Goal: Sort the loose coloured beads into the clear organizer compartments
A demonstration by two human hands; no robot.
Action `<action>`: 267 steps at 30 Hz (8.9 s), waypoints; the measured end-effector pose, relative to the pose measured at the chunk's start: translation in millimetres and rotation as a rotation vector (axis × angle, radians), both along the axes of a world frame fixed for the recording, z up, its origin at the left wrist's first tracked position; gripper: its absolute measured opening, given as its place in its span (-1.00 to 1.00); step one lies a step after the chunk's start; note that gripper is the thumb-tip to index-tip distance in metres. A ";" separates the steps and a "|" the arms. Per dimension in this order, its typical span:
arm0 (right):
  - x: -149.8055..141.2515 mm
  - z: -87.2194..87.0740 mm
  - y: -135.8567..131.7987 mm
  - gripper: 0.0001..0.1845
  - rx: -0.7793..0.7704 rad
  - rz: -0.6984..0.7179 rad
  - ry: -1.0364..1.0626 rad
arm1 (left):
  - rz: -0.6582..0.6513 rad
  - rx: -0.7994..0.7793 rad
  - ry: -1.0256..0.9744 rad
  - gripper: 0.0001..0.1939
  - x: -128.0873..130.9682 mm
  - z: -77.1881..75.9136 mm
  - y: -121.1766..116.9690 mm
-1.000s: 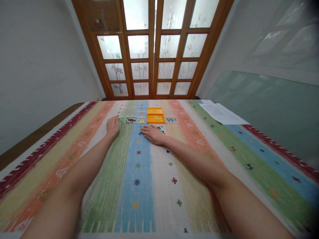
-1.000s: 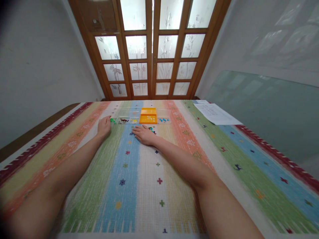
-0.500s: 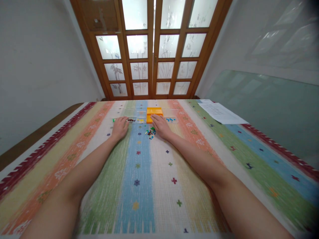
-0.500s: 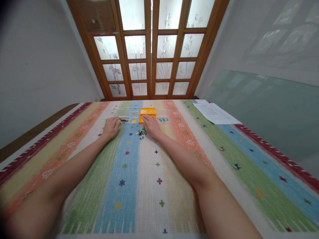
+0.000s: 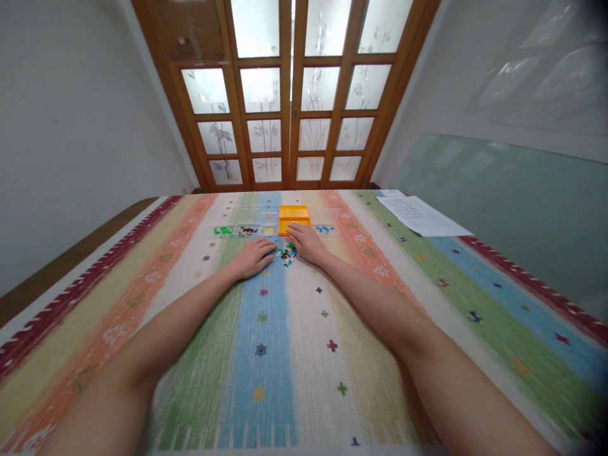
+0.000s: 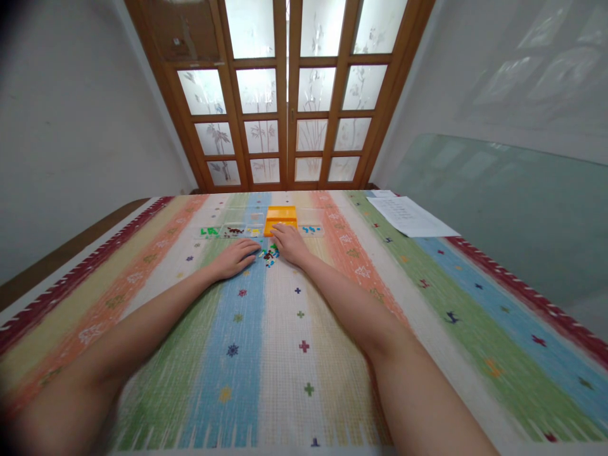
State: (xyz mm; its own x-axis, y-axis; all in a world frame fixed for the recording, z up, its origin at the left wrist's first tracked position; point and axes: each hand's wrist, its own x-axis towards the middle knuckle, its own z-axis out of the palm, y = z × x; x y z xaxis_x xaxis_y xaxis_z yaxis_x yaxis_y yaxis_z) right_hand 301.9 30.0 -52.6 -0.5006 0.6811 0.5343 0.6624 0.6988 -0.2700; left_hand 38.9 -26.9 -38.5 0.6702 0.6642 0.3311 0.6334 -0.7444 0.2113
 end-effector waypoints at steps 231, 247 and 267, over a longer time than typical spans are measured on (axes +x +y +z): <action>16.9 -6.8 7.0 -0.65 0.049 -0.113 0.091 | -0.036 -0.025 0.040 -0.58 16.2 0.7 -7.4; 10.7 -2.1 -3.6 -0.62 0.035 -0.065 0.041 | -0.064 -0.008 0.023 -0.56 15.1 3.7 -6.8; 10.1 0.5 -6.8 -0.62 0.015 -0.051 0.035 | -0.059 -0.026 0.020 -0.55 18.3 6.2 -9.6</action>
State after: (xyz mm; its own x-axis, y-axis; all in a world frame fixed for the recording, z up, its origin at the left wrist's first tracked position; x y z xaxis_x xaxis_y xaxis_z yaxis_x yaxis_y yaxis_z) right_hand 312.0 23.1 -52.2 -0.4463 0.6970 0.5612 0.6879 0.6683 -0.2830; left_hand 57.2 -36.5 -32.3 0.7148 0.6314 0.3006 0.5926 -0.7752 0.2190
